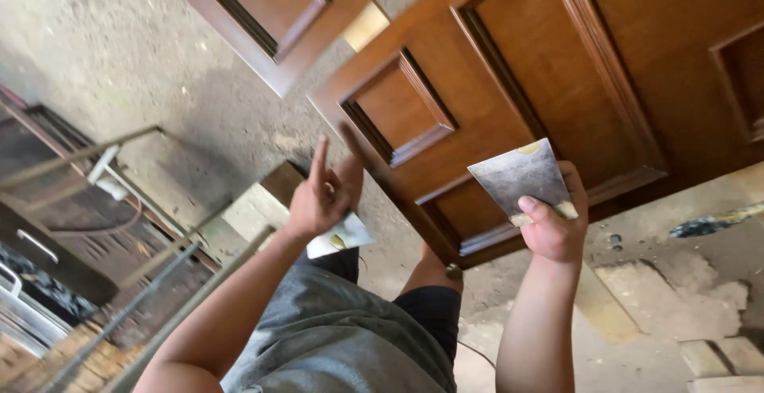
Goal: Applying wood putty to door panels and sanding the surfaces to prepare them for finishing.
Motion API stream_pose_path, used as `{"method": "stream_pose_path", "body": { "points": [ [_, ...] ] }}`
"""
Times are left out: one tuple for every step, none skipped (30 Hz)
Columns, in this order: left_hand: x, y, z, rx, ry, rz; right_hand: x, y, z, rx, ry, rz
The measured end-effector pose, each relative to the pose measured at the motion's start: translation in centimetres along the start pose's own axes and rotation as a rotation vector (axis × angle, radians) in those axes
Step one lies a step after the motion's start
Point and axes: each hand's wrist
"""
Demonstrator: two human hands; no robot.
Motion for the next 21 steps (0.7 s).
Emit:
{"method": "stream_pose_path", "body": {
  "points": [
    [0.9,0.6,0.5,0.007,0.002,-0.011,-0.6,0.2,-1.7,-0.011,0.000,0.009],
    [1.8,1.2,1.0,0.048,-0.040,-0.026,-1.2,0.4,-3.3,-0.017,0.012,0.012],
    [2.7,1.7,1.4,0.084,-0.082,-0.037,-1.9,0.7,-4.9,-0.017,0.027,0.013],
    [2.3,2.3,2.7,0.086,-0.080,-0.045,-2.4,0.7,-6.6,-0.022,0.028,0.019],
    [1.8,2.7,3.7,0.089,-0.091,-0.017,-2.9,0.9,-8.2,-0.020,0.085,0.010],
    [1.3,3.0,4.7,0.092,-0.102,0.012,-3.2,1.1,-9.7,-0.018,0.142,0.000],
    [1.6,3.9,5.5,0.077,-0.105,0.000,-3.3,0.9,-11.0,-0.010,0.148,0.017],
    [2.0,4.7,6.3,0.085,-0.108,0.002,-3.5,0.7,-12.2,-0.012,0.127,0.020],
    [2.3,4.7,6.8,0.100,-0.113,0.018,-3.3,0.0,-13.1,-0.012,0.099,0.011],
    [2.3,5.2,7.6,0.091,-0.117,0.019,-3.7,0.1,-13.4,-0.003,0.098,0.014],
    [2.3,5.6,8.1,0.095,-0.108,0.009,-4.0,0.0,-13.4,0.017,-0.022,0.035],
    [2.3,6.0,8.5,0.099,-0.099,-0.001,-4.3,0.0,-13.3,0.038,-0.143,0.055],
    [2.4,6.3,8.8,0.104,-0.106,-0.005,-4.2,-0.1,-13.4,0.035,-0.151,0.060],
    [2.5,6.5,9.0,0.104,-0.118,0.000,-4.1,0.0,-13.4,0.046,-0.174,0.070],
    [2.6,6.5,9.2,0.105,-0.129,0.008,-4.1,-0.1,-13.3,0.057,-0.198,0.076],
    [2.7,6.4,9.2,0.111,-0.135,0.007,-3.5,-0.2,-13.6,0.053,-0.205,0.077],
    [2.8,6.4,9.3,0.106,-0.132,-0.006,-3.1,-0.3,-13.9,0.050,-0.209,0.081],
    [2.9,6.4,9.2,0.100,-0.128,-0.019,-2.6,-0.3,-14.2,0.047,-0.213,0.086],
    [2.8,6.4,9.2,0.105,-0.128,-0.017,-2.7,-0.3,-13.9,0.043,-0.215,0.083],
    [2.6,6.5,9.1,0.113,-0.137,-0.019,-2.8,-0.3,-13.6,0.043,-0.208,0.089],
    [2.4,6.8,9.2,0.117,-0.139,-0.026,-3.1,-0.2,-13.4,0.041,-0.193,0.097]
  ]
}}
Point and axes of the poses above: each hand's wrist, its own y-axis away from the middle knuckle, its own z-axis out of the palm, x = y × z, and after that the axes turned 10 degrees about x, right-handed
